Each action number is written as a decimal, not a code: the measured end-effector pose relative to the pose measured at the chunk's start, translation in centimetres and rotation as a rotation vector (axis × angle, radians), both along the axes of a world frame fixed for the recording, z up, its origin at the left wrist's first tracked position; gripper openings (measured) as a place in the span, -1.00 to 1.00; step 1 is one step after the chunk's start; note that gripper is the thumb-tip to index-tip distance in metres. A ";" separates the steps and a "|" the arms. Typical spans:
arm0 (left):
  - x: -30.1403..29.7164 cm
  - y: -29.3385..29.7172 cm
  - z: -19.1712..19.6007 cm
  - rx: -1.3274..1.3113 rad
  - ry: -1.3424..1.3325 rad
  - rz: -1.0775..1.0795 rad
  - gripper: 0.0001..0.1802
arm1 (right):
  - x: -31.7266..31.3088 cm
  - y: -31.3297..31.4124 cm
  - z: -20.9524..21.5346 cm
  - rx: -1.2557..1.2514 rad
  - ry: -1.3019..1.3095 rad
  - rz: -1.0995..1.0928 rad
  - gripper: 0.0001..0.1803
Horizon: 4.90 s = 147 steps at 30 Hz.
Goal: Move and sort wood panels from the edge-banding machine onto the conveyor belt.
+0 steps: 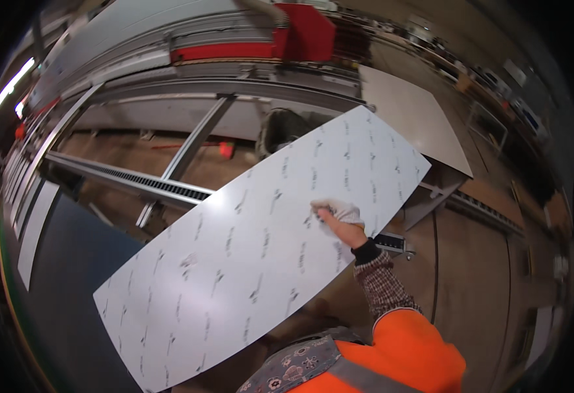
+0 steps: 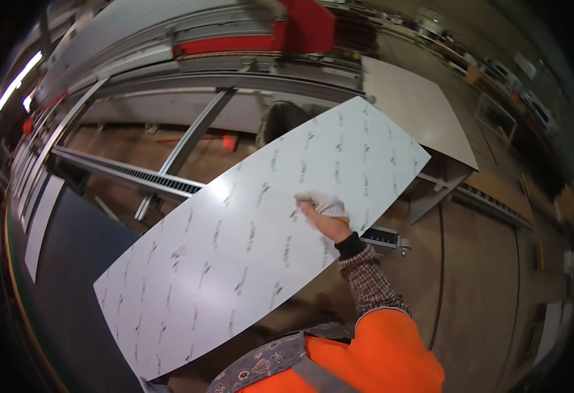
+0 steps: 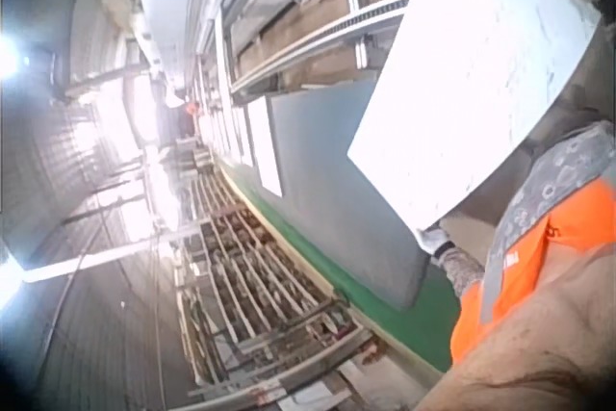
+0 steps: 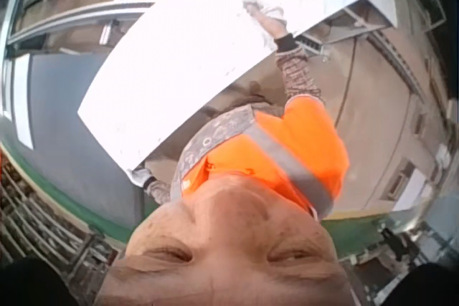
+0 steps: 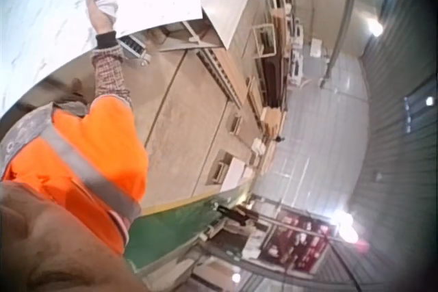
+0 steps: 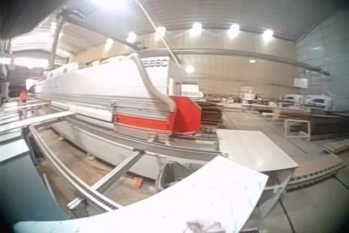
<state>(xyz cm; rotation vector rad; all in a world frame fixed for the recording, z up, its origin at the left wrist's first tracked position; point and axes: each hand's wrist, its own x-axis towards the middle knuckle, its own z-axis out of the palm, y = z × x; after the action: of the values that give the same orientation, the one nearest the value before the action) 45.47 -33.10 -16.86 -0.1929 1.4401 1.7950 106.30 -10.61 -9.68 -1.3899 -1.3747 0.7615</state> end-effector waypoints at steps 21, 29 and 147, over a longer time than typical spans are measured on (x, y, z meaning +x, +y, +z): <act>46.1 8.7 -0.5 0.241 -0.343 -0.600 -0.55 | 55.1 5.9 -3.2 -0.526 -0.403 -0.120 -0.45; 35.4 8.9 0.7 0.717 -0.199 -0.170 -0.49 | 39.5 -8.6 2.5 -0.417 0.402 0.232 -0.68; 40.9 31.8 -9.9 0.080 0.106 -1.297 -0.81 | 9.3 -6.2 -17.6 -0.590 0.910 0.028 -0.76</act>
<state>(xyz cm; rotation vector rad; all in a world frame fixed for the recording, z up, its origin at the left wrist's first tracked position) 86.36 -1.32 -26.75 0.7359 1.0879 0.7637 115.58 -16.82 -27.27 -1.1763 -0.4581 1.6490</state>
